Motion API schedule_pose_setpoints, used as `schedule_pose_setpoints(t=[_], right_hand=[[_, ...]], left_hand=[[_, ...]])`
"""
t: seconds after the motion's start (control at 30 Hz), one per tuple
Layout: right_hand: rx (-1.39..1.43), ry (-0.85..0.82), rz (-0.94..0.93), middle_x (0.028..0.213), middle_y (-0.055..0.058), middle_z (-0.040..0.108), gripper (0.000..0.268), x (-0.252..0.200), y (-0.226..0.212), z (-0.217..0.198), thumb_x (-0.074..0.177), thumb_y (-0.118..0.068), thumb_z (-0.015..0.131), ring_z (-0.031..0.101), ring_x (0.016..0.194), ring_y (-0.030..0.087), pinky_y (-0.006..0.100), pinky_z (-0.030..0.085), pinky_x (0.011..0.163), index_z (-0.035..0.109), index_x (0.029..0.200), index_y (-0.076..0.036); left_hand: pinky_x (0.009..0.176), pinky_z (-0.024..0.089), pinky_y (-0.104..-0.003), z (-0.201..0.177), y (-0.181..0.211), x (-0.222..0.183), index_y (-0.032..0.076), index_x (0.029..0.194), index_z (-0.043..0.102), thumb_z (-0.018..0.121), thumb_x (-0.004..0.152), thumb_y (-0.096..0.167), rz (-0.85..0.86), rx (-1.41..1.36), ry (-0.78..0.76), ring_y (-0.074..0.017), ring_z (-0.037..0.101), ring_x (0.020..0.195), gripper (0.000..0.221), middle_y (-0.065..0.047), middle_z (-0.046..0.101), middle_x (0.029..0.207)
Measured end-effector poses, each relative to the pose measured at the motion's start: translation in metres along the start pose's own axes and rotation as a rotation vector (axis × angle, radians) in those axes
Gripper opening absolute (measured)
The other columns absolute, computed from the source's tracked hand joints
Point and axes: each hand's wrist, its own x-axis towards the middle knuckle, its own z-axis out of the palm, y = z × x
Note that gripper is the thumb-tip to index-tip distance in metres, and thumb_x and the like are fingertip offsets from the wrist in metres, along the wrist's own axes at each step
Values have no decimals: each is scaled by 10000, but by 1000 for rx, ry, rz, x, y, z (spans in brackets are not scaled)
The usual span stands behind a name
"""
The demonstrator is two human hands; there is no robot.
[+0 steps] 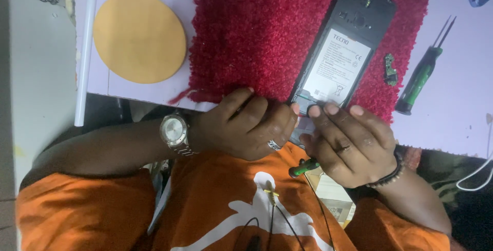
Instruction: Repairing a mobile phone by installing a small circuit board into the chassis
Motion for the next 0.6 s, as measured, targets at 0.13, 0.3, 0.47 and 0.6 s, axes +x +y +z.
schedule_pose_setpoints(t=[0.13, 0.3, 0.47, 0.6], right_hand=[[-37, 18, -38, 1079, 193, 838, 206, 1, -4, 0, 1053, -174, 803, 807, 1005, 327, 449, 607, 925, 638, 1014, -58], [75, -6, -1, 1111, 248, 811, 191, 1, 0, -4, 1046, -140, 812, 799, 1045, 399, 467, 600, 943, 660, 1018, -28], [162, 23, 52, 1092, 143, 805, 296, -10, 7, -3, 1027, -337, 864, 756, 1036, 299, 453, 590, 958, 686, 1010, -101], [115, -7, -11, 1067, 162, 841, 250, -9, 13, -18, 1048, -205, 859, 770, 1034, 293, 423, 547, 984, 640, 1028, -86]], left_hand=[[761, 515, -288, -1, -3, -1, 198, 1128, 715, 631, 1111, 283, 45, 50, -10, -117, 582, 800, 121, 43, 647, 1067], [910, 558, -335, -3, -10, 1, 187, 1168, 771, 442, 1167, 327, 208, 87, -62, -195, 653, 1021, 357, 13, 714, 1215], [867, 557, -325, -3, -14, 5, 142, 1169, 766, 509, 1108, 190, 267, 97, -105, -200, 637, 1027, 269, -18, 705, 1188], [899, 512, -349, 1, -13, 3, 166, 1150, 763, 562, 1096, 230, 311, 180, -93, -191, 631, 1019, 218, 2, 690, 1174]])
